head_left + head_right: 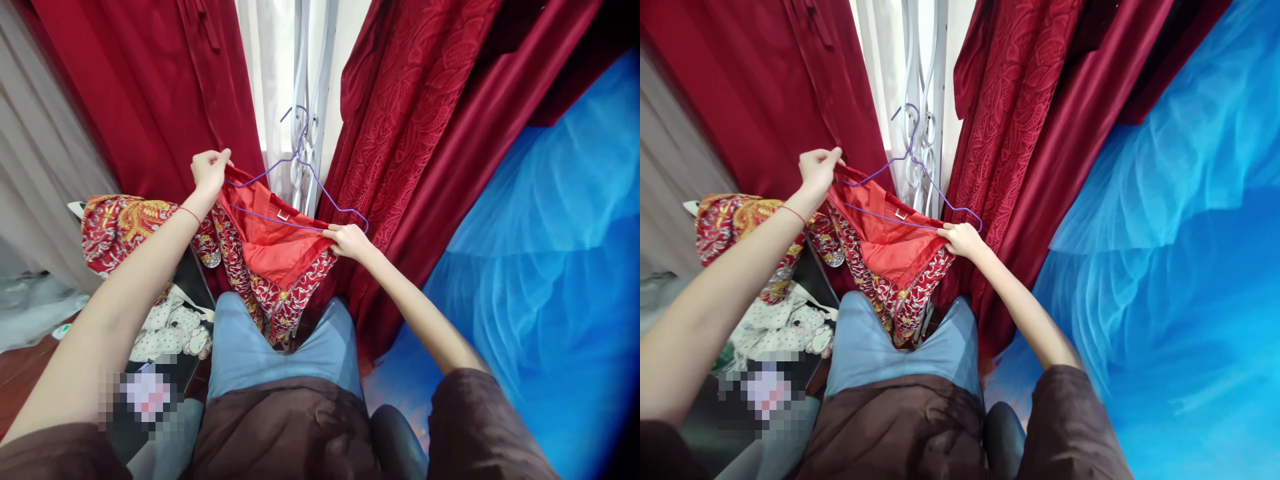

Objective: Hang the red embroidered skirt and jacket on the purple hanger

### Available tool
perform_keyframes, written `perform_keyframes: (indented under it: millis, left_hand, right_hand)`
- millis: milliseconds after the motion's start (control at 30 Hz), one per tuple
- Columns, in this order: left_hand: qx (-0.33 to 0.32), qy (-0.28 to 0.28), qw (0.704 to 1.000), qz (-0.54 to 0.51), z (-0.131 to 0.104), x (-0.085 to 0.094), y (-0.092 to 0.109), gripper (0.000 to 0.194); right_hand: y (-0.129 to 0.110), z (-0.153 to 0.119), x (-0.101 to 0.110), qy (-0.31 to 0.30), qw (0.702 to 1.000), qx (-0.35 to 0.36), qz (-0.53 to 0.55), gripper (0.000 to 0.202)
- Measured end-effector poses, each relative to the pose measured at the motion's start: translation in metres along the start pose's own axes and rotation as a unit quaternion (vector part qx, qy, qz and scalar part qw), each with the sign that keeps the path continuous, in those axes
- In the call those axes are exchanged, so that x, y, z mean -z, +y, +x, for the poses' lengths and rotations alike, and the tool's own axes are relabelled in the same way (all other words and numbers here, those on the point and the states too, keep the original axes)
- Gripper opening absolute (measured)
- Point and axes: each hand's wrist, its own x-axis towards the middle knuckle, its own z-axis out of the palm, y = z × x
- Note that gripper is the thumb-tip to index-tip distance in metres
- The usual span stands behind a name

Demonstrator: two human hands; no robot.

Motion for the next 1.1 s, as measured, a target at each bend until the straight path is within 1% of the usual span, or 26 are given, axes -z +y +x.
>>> perform_keyframes:
  millis: [100, 200, 267, 300, 367, 433, 500, 600, 667, 700, 767, 833, 967, 1033, 1100]
  left_hand:
    - [0.0, -0.015, 0.999, 0.043, -0.011, 0.0, 0.009, 0.036]
    - [-0.069, -0.096, 0.987, 0.11, -0.026, 0.0, 0.012, 0.038]
    - [-0.114, -0.16, 0.964, 0.18, -0.034, -0.003, 0.013, 0.041]
    - [-0.128, -0.182, 0.95, 0.22, -0.036, -0.005, 0.014, 0.041]
    - [-0.141, -0.202, 0.922, 0.298, -0.038, -0.011, 0.014, 0.039]
    - [-0.151, -0.21, 0.9, 0.35, -0.037, -0.017, 0.012, 0.04]
    - [-0.165, -0.215, 0.888, 0.371, -0.034, -0.022, 0.01, 0.042]
    - [-0.185, -0.212, 0.886, 0.369, -0.03, -0.027, 0.003, 0.043]
    - [-0.193, -0.206, 0.888, 0.363, -0.028, -0.029, -0.001, 0.045]
    - [-0.195, -0.205, 0.889, 0.36, -0.027, -0.03, -0.002, 0.045]
    - [-0.191, -0.203, 0.893, 0.354, -0.027, -0.031, -0.004, 0.046]
    - [-0.186, -0.204, 0.895, 0.351, -0.027, -0.031, -0.004, 0.046]
    - [-0.196, -0.205, 0.889, 0.358, -0.03, -0.03, -0.004, 0.042]
    - [-0.205, -0.201, 0.885, 0.366, -0.032, -0.028, -0.004, 0.042]
    - [-0.212, -0.199, 0.883, 0.369, -0.034, -0.026, -0.005, 0.042]
  right_hand:
    - [0.003, 0.002, -0.005, 0.008, 1.0, -0.004, 0.016, 0.034]
    - [0.005, 0.002, -0.006, 0.01, 1.0, -0.008, 0.027, 0.034]
    - [0.005, 0.001, -0.004, 0.01, 0.999, -0.013, 0.029, 0.034]
    - [0.005, 0.001, -0.003, 0.01, 0.999, -0.018, 0.028, 0.034]
    - [0.004, 0.0, -0.001, 0.011, 0.999, -0.028, 0.02, 0.034]
    - [0.004, -0.002, 0.001, 0.014, 0.999, -0.027, 0.011, 0.033]
    - [0.005, -0.007, 0.004, 0.025, 1.0, -0.01, 0.008, 0.03]
    - [0.004, -0.023, 0.009, 0.073, 0.997, 0.029, 0.022, 0.02]
    - [0.002, -0.039, 0.014, 0.112, 0.991, 0.06, 0.046, 0.015]
    - [0.001, -0.047, 0.017, 0.122, 0.987, 0.077, 0.064, 0.014]
    - [0.002, -0.062, 0.021, 0.112, 0.984, 0.098, 0.099, 0.02]
    - [0.007, -0.073, 0.024, 0.08, 0.987, 0.092, 0.105, 0.024]
    - [0.03, -0.083, 0.021, 0.024, 0.998, 0.046, 0.032, 0.023]
    - [0.039, -0.087, 0.018, 0.018, 0.999, 0.028, 0.011, 0.026]
    - [0.046, -0.093, 0.015, 0.033, 0.999, 0.008, 0.008, 0.029]
